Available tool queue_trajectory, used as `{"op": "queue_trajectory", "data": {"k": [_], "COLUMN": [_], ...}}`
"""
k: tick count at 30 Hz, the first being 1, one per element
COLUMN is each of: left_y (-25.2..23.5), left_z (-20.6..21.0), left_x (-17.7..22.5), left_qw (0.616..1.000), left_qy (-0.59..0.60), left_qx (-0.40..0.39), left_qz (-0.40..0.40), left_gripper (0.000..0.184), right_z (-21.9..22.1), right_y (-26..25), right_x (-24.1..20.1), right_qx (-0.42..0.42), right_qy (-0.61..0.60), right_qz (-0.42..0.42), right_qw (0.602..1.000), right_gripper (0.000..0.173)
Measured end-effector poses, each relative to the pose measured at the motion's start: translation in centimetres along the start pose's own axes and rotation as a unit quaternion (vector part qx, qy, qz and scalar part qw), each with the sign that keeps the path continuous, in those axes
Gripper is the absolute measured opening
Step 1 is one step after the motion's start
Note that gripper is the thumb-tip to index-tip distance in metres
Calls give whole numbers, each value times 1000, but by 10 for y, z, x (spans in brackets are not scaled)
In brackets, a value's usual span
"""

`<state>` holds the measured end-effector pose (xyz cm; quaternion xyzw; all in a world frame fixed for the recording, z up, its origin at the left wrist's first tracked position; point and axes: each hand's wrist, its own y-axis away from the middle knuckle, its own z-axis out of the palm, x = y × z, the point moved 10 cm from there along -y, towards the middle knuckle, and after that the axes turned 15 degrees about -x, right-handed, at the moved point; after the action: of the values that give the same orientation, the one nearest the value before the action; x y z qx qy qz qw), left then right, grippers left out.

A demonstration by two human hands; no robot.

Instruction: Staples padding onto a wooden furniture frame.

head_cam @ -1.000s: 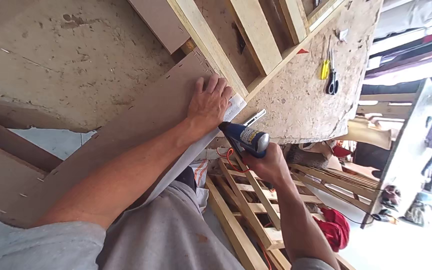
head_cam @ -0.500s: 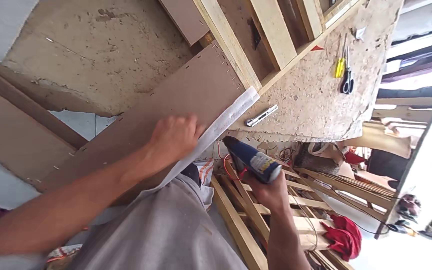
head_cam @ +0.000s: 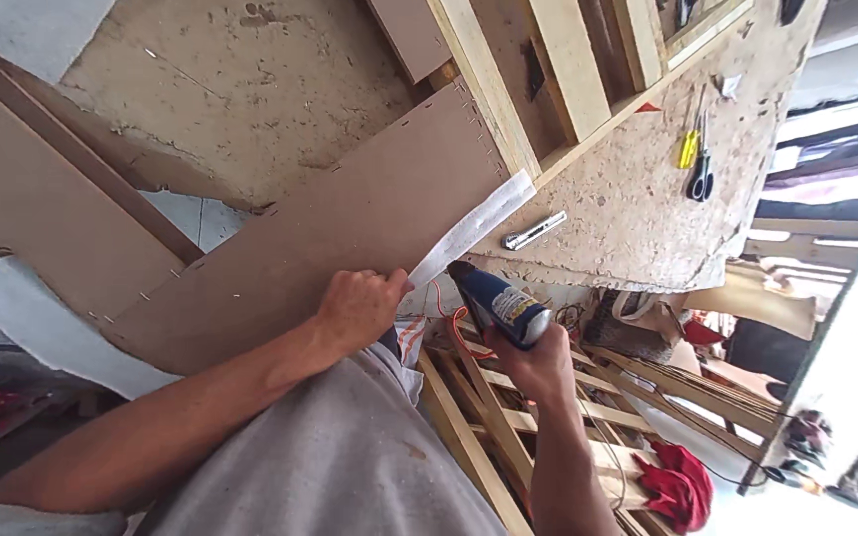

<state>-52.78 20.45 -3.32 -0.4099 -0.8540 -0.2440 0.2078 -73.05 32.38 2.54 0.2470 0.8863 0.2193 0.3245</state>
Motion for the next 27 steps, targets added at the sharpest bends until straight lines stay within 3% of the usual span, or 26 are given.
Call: {"op": "queue_trajectory", "data": {"k": [6, 11, 17, 27], "left_y": [6, 2, -9, -7], "left_z": [-6, -7, -5, -11], "left_x": [-9, -15, -15, -12], "left_qw": [989, 989, 993, 990], "left_qy": [-62, -80, -93, -88], "left_qx": [134, 125, 49, 37], "left_qz": [32, 5, 54, 99], "left_gripper": [33, 31, 33, 34], "right_z": [8, 22, 55, 119], "right_y": [-12, -8, 19, 67], "right_x": [-11, -27, -56, -97], "right_qx": [-26, -40, -60, -60], "right_qy": [42, 73, 91, 73], "right_qz": [14, 16, 12, -5], "right_qw": [999, 996, 994, 995], "right_gripper": [22, 23, 24, 26]}}
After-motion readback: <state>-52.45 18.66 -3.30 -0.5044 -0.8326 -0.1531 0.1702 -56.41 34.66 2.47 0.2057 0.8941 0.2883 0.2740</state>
